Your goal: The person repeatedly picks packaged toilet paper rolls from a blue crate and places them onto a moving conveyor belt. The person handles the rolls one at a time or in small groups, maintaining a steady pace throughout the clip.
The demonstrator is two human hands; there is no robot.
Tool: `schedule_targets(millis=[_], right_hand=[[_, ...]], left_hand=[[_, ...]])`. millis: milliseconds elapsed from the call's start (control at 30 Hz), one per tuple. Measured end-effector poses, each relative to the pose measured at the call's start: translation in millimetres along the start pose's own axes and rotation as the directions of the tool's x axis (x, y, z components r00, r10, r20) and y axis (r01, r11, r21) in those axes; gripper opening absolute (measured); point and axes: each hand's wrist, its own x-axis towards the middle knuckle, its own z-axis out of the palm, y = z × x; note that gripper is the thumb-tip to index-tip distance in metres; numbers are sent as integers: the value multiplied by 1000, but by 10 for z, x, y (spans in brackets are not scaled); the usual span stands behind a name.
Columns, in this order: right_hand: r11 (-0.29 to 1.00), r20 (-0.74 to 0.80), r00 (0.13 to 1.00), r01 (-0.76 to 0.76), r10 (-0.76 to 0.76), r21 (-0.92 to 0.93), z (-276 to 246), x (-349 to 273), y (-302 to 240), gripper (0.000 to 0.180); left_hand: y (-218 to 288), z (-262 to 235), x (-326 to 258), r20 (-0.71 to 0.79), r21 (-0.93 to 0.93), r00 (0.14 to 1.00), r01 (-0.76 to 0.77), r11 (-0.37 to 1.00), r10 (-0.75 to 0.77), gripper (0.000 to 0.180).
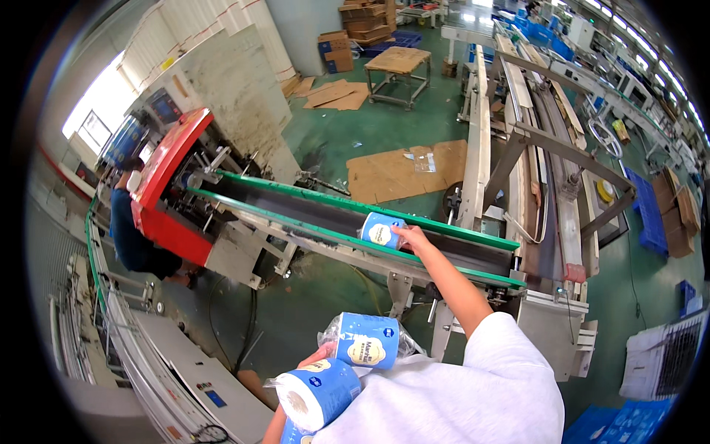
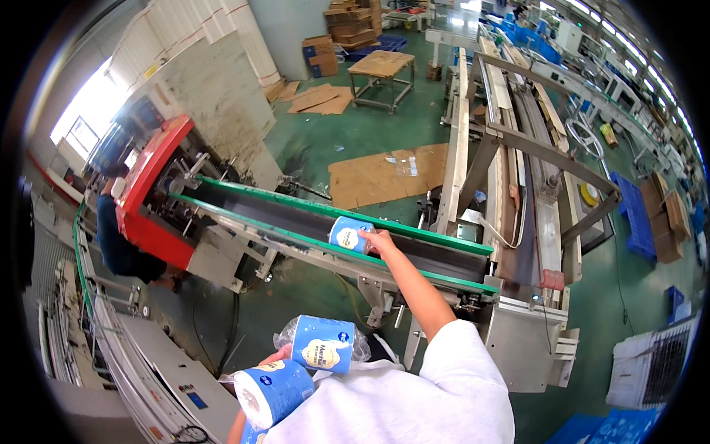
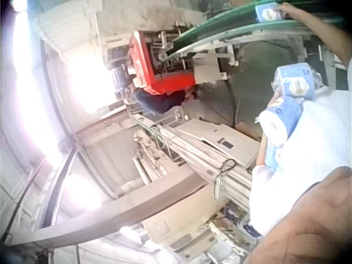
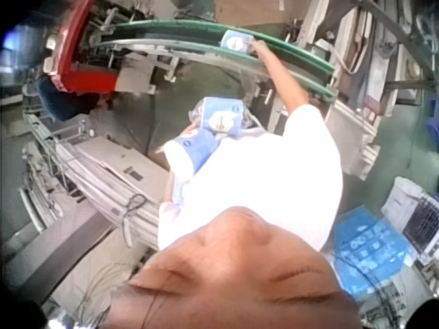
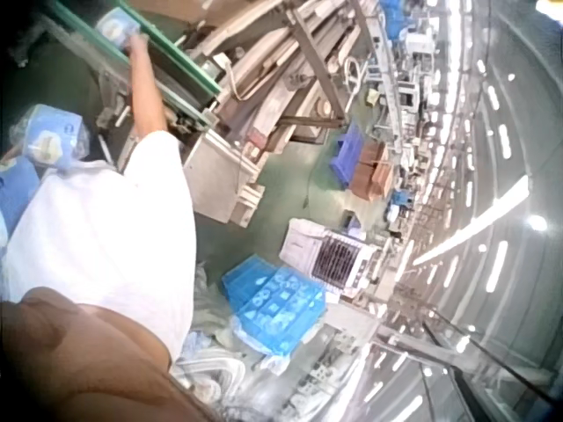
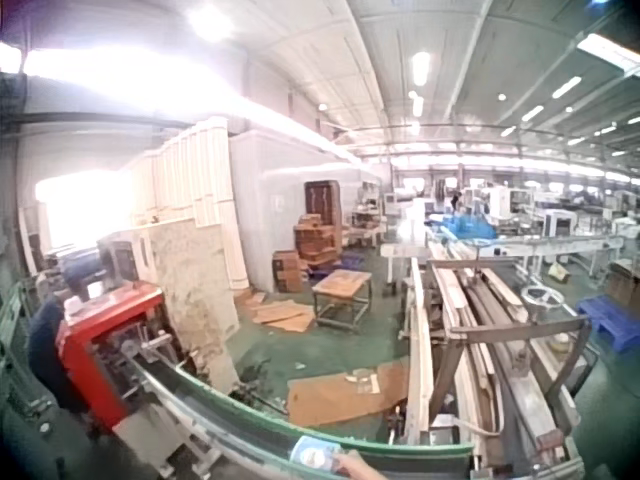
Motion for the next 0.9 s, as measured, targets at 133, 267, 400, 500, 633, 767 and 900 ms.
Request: schedule_targets(millis=[133, 267, 400, 500, 633, 767, 900], right_hand=[[1000, 58, 998, 13, -12, -22, 45, 86, 43, 38], [994, -83, 995, 39, -47, -100, -76, 255, 123, 43], [880, -294, 929, 65, -226, -470, -424, 102, 146, 65], [603, -454, 841, -204, -296, -771, -875, -761, -390, 77], [609, -594, 238, -14, -768, -793, -1251, -1882, -514, 35], [647, -599, 249, 231, -761, -727, -1059, -2341, -117, 28], [723, -618, 376, 376, -690, -579, -484, -2270, 168, 29]], left_hand=[[344, 205, 399, 27, 68, 998, 61, 996, -63, 51], [578, 385, 795, 66, 132, 983, 160, 978, -170, 51], [778, 523, 1176, 108, 195, 955, 250, 948, -275, 51], [910, 572, 1383, 133, 242, 929, 308, 920, -346, 51], [999, 760, 1699, 181, 331, 864, 396, 857, -469, 51], [971, 888, 1946, 204, 407, 784, 477, 779, -586, 51], [884, 961, 2041, 198, 458, 733, 518, 723, -651, 51]])
